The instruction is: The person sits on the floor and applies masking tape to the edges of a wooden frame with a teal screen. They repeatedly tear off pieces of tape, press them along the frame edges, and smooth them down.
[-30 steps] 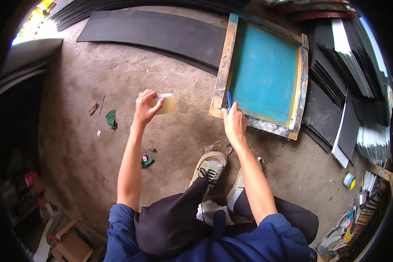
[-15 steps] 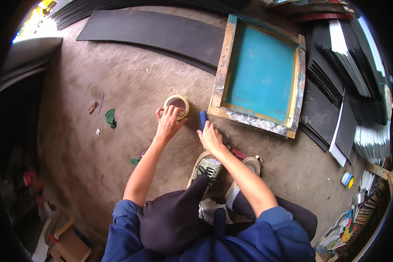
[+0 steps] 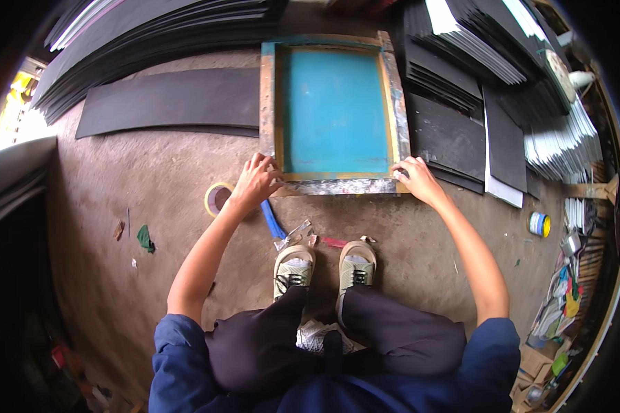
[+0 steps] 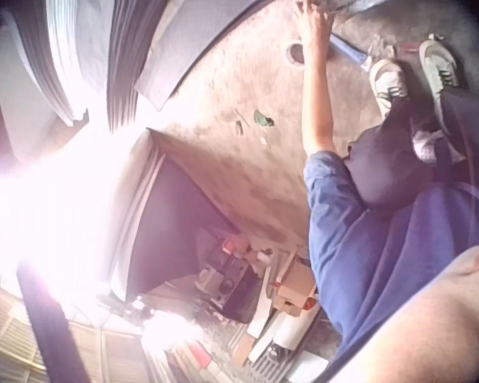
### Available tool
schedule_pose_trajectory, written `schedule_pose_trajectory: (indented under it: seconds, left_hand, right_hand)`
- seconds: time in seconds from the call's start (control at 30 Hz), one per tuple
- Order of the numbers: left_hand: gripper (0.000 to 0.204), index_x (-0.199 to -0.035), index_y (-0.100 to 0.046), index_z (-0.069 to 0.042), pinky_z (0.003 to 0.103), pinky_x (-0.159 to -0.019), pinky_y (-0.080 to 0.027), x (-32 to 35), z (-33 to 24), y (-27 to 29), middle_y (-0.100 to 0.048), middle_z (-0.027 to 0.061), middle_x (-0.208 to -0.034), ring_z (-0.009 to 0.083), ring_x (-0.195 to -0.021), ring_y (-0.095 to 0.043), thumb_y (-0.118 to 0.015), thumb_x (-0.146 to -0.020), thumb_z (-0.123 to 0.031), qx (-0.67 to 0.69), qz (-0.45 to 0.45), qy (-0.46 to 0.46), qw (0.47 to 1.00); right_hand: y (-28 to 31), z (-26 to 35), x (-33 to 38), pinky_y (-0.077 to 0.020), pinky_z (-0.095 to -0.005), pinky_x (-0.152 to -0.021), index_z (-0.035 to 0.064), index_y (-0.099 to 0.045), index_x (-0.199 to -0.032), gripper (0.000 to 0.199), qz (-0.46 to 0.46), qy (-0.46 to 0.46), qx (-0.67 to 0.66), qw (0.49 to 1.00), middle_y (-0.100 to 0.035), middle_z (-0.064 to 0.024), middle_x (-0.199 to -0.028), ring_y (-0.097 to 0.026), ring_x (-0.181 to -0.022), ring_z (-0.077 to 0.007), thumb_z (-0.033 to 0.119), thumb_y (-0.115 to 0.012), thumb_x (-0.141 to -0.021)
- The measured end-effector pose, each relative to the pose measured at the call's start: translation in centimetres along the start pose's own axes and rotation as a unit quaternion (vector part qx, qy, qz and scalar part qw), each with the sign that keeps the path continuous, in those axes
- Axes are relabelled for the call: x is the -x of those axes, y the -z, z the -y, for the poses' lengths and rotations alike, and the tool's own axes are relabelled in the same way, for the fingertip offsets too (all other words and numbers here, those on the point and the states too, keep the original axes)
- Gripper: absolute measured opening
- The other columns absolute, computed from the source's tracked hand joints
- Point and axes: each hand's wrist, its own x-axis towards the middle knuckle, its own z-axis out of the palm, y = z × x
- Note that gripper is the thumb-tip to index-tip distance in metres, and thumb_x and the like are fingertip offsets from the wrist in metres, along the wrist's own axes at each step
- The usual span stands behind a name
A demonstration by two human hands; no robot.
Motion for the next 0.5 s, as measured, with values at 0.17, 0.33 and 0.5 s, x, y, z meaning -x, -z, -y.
schedule_pose_trajectory:
  seconds: [0.17, 0.33, 0.5]
  left_hand:
    - [0.017, -0.08, -0.065, -0.012, 0.038, -0.085, -0.039, -0.7, -0.3, -0.3, -0.053, 0.0027, -0.099, 0.025, -0.103, -0.044, -0.072, -0.068, -0.022, -0.005, -0.018, 0.019, 1.0]
    - [0.016, -0.08, -0.063, -0.012, 0.038, -0.084, -0.04, -0.9, -0.6, 0.0, -0.055, 0.0009, -0.096, 0.0233, -0.1, -0.047, -0.07, -0.068, -0.018, 0.0, 0.004, 0.022, 1.0]
    - [0.013, -0.082, -0.059, -0.011, 0.035, -0.08, -0.041, 0.3, -1.5, 0.1, -0.054, -0.001, -0.096, 0.0191, -0.093, -0.05, -0.066, -0.072, -0.015, -0.039, -0.036, -0.032, 0.998]
  right_hand:
    - [-3.0, -4.0, 0.0, -0.0395, -0.037, -0.087, 0.002, -0.06, -0.093, 0.018, -0.035, 0.041, -0.041, 0.998, -0.056, -0.0113, -0.098, -0.049, -0.093, -0.0301, -0.001, -0.059, -0.076]
    - [-3.7, -4.8, -0.2, -0.041, -0.0376, -0.084, 0.0006, -0.059, -0.084, 0.013, -0.038, 0.035, -0.059, 0.997, -0.054, -0.0105, -0.092, -0.049, -0.091, -0.0287, -0.002, -0.062, -0.072]
    - [-3.8, -3.9, 0.2, -0.0425, -0.0367, -0.083, 0.001, -0.056, -0.08, 0.014, -0.079, 0.049, -0.046, 0.995, -0.054, -0.0094, -0.091, -0.049, -0.091, -0.0276, -0.001, -0.065, -0.07]
